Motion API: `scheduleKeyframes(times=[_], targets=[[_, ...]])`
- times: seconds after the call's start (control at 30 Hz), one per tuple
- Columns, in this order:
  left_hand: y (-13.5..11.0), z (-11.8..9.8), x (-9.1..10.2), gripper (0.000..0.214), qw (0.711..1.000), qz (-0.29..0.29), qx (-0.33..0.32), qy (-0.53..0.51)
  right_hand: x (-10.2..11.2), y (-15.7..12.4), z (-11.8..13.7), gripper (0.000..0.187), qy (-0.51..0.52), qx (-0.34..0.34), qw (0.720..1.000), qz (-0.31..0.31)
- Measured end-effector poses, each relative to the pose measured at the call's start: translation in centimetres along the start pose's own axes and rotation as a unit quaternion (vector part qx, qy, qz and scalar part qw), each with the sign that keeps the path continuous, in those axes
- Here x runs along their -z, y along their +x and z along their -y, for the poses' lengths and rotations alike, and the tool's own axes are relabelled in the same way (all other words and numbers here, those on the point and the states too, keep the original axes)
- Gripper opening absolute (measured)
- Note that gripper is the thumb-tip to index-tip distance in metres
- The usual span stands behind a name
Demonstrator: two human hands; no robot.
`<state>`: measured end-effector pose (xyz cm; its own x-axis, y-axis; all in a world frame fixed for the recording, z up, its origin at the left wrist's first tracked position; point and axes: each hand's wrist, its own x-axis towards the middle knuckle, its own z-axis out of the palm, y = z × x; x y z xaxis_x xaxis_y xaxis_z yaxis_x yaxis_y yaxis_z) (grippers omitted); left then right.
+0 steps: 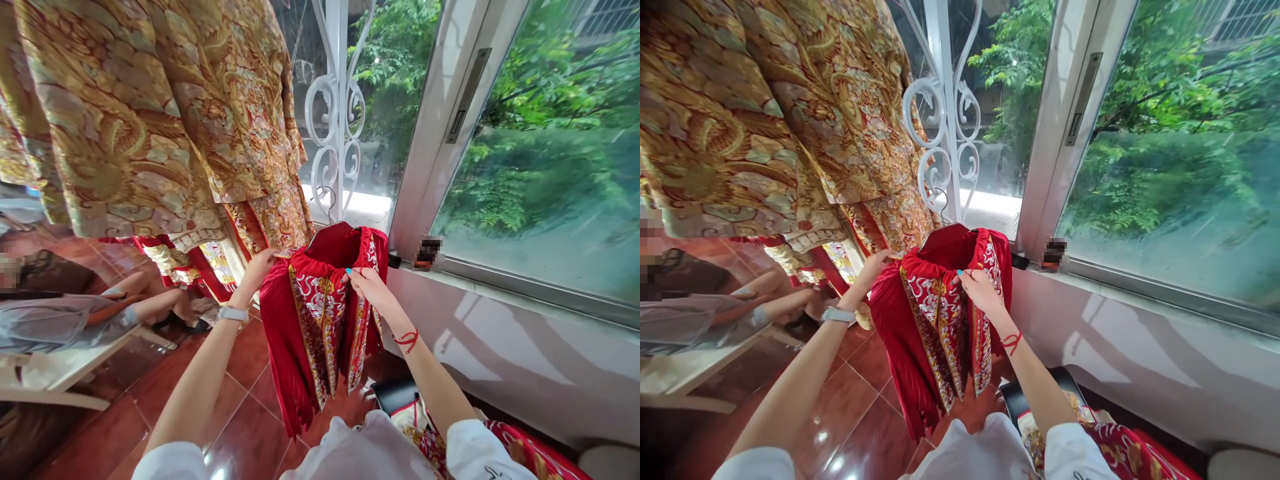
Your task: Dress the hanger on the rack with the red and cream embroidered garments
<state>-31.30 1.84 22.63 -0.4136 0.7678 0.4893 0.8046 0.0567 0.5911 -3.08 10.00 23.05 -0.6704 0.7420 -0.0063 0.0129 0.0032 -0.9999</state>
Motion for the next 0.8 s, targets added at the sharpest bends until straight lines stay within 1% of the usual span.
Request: scheduleKeyframes(times=[0.07,0.1,0.17,0.23,0.3,0.37,0.43,0.5,0.57,0.63,0.7,0.73,0.8], targets=[[1.0,-1.5,1.9,0.028,0.996,-0.031,-0.032,0.081,-0.1,0.3,0.1,0.035,-0.014,0.021,0.999,-0.030],[1.1,-2.6,3.0,0.031,0.989,-0.051,-0.055,0.127,-0.1,0.5,0.1,0.036,-0.019,0.033,0.998,-0.047],[0.3,-5.0,5.2,0.035,0.973,-0.090,-0.100,0.190,0.0,0.5,0.0,0.038,-0.026,0.047,0.996,-0.071],[-1.6,-6.8,6.8,0.037,0.969,-0.105,-0.121,0.189,0.2,0.3,-0.4,0.041,-0.026,0.048,0.995,-0.078],[-3.8,-7.7,7.4,0.036,0.979,-0.089,-0.118,0.137,0.2,-0.1,-1.0,0.042,-0.020,0.042,0.996,-0.071],[-5.7,-7.6,7.3,0.034,0.992,-0.050,-0.088,0.070,0.0,-0.5,-1.6,0.042,-0.020,0.039,0.997,-0.065],[-6.6,-6.9,7.0,0.036,0.999,-0.010,-0.047,0.020,-0.2,-0.7,-1.9,0.041,-0.021,0.034,0.998,-0.057],[-6.6,-6.3,7.0,0.045,0.999,0.023,-0.020,-0.009,-0.2,-0.7,-1.8,0.039,-0.006,0.014,0.999,-0.035],[-6.2,-5.7,7.0,0.053,0.998,0.047,-0.010,-0.032,0.3,-0.7,-1.4,0.040,0.037,-0.014,0.999,0.005],[-5.8,-5.2,6.7,0.053,0.997,0.061,-0.009,-0.055,1.1,-0.7,-0.9,0.041,0.087,-0.038,0.994,0.047],[-5.9,-4.7,5.8,0.047,0.997,0.053,-0.011,-0.054,1.9,-0.7,-0.4,0.042,0.116,-0.050,0.989,0.072],[-6.2,-4.5,5.0,0.044,0.999,0.034,-0.013,-0.036,2.2,-0.8,-0.2,0.042,0.121,-0.053,0.988,0.079],[-6.8,-3.9,3.0,0.036,0.999,-0.028,-0.015,0.022,2.3,-1.0,0.3,0.041,0.122,-0.049,0.988,0.077]])
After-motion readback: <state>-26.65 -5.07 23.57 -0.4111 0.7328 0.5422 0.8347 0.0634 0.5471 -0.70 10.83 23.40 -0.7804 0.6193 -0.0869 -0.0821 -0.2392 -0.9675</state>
